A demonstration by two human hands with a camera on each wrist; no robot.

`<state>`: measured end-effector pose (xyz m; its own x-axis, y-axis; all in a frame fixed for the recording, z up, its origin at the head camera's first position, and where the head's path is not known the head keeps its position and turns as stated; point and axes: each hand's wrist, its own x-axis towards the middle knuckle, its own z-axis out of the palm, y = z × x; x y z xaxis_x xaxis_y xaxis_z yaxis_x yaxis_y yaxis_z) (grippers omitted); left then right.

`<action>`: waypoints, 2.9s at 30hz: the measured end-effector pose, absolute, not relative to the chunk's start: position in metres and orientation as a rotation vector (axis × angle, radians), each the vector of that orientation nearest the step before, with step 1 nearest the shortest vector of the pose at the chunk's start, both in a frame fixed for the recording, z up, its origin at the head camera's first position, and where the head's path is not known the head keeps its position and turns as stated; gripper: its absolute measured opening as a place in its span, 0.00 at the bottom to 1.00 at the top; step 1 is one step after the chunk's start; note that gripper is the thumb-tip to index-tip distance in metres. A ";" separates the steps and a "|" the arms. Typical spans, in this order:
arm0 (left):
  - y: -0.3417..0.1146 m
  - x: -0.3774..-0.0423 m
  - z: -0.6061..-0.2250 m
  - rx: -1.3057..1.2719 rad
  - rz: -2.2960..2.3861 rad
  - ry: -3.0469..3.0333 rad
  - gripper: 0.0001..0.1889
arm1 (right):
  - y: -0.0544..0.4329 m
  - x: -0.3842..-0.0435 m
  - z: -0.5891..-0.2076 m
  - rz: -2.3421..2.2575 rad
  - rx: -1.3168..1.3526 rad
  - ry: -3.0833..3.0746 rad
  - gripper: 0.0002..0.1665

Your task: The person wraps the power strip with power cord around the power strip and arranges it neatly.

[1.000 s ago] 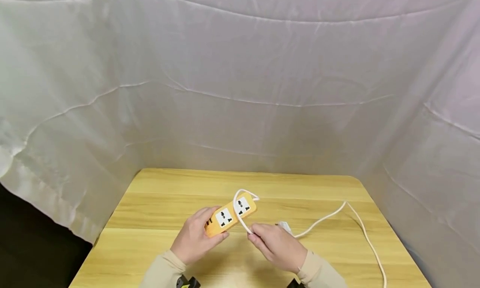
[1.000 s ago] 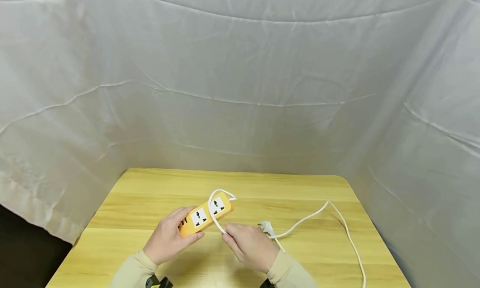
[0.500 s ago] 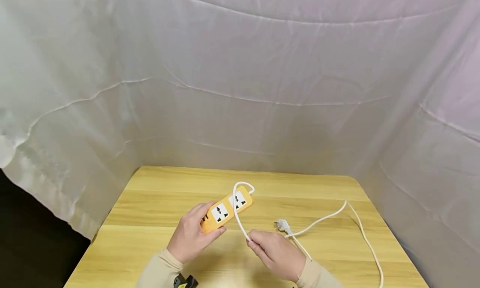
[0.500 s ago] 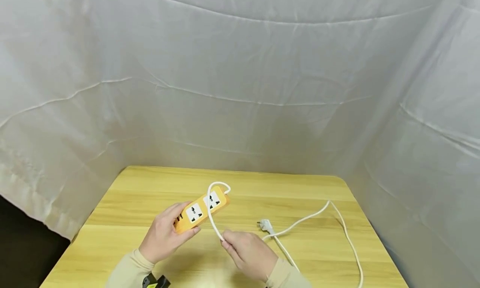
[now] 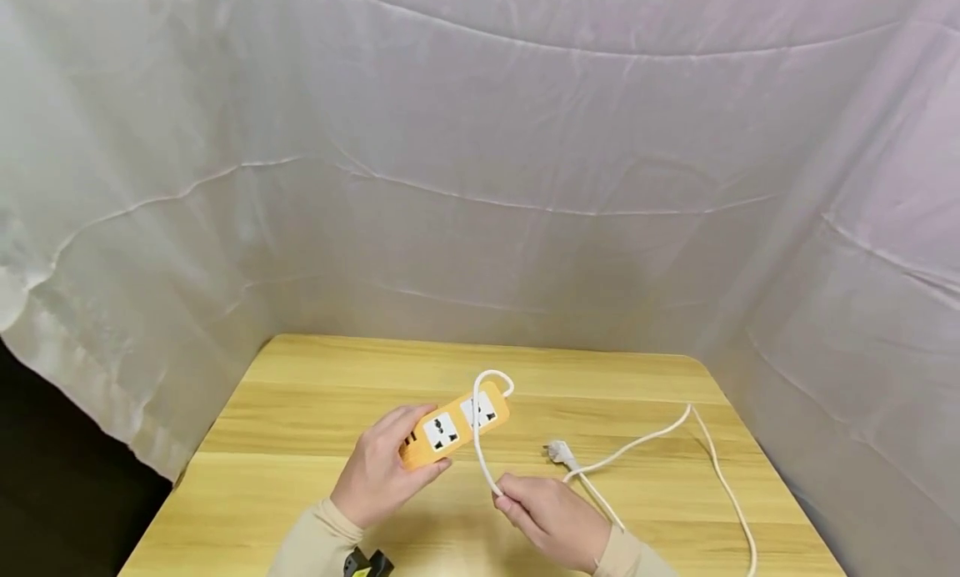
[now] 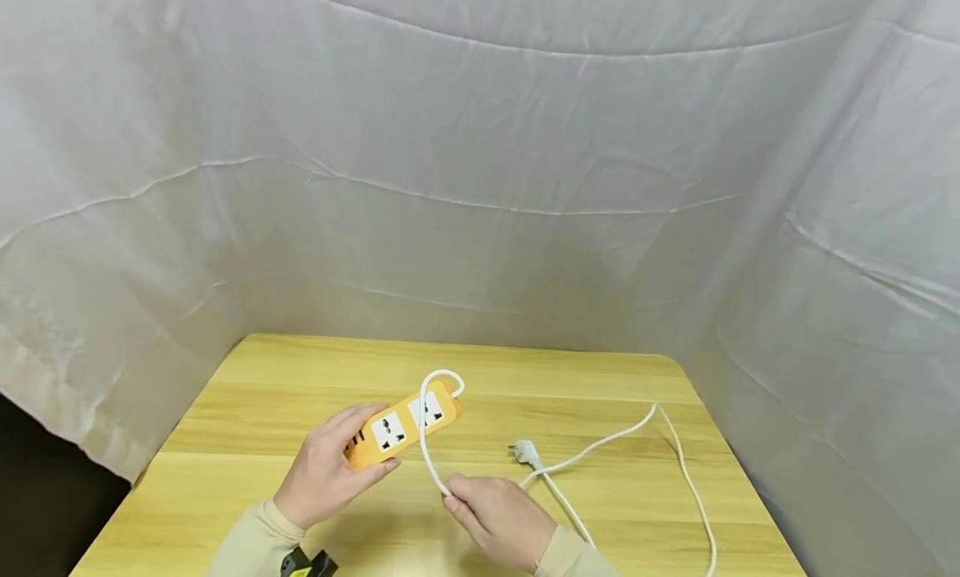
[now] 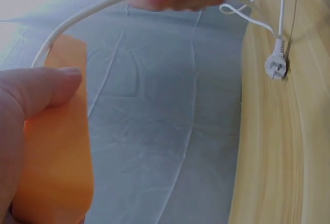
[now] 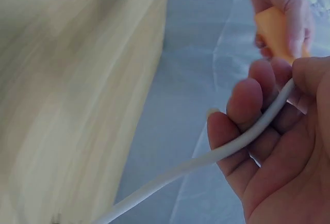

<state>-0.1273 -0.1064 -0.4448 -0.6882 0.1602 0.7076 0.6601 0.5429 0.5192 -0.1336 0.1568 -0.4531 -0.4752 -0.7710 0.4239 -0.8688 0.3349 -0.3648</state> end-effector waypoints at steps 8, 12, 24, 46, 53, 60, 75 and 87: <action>-0.103 -0.127 -0.440 -0.781 -1.009 -2.124 0.36 | 0.171 -0.149 -0.463 0.775 1.518 -2.531 0.12; -0.100 -0.126 -0.440 -0.833 -1.001 -2.124 0.36 | 0.174 -0.157 -0.465 0.688 1.518 -2.565 0.13; -0.099 -0.122 -0.442 -0.869 -0.962 -2.141 0.36 | 0.167 -0.174 -0.465 0.473 1.501 -2.685 0.09; -0.108 -0.125 -0.445 -0.931 -0.911 -2.182 0.34 | 0.160 -0.209 -0.450 0.006 1.584 -2.549 0.10; -0.108 -0.122 -0.446 -0.958 -0.871 -2.226 0.35 | 0.159 -0.216 -0.440 0.186 1.490 -2.785 0.11; -0.106 -0.121 -0.443 -1.010 -0.792 -2.198 0.35 | 0.154 -0.225 -0.433 0.241 1.598 -2.716 0.12; -0.102 -0.118 -0.445 -1.088 -0.725 -2.213 0.35 | 0.155 -0.239 -0.426 0.169 1.699 -2.636 0.08; -0.097 -0.116 -0.450 -1.072 -0.671 -2.291 0.33 | 0.151 -0.244 -0.411 0.063 1.681 -2.632 0.08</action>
<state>-0.1159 -0.0974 -0.4500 -0.5524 0.5403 0.6347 0.7975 0.5642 0.2138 -0.2443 0.1506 -0.4107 -0.4209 -0.9064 0.0367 -0.9071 0.4203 -0.0243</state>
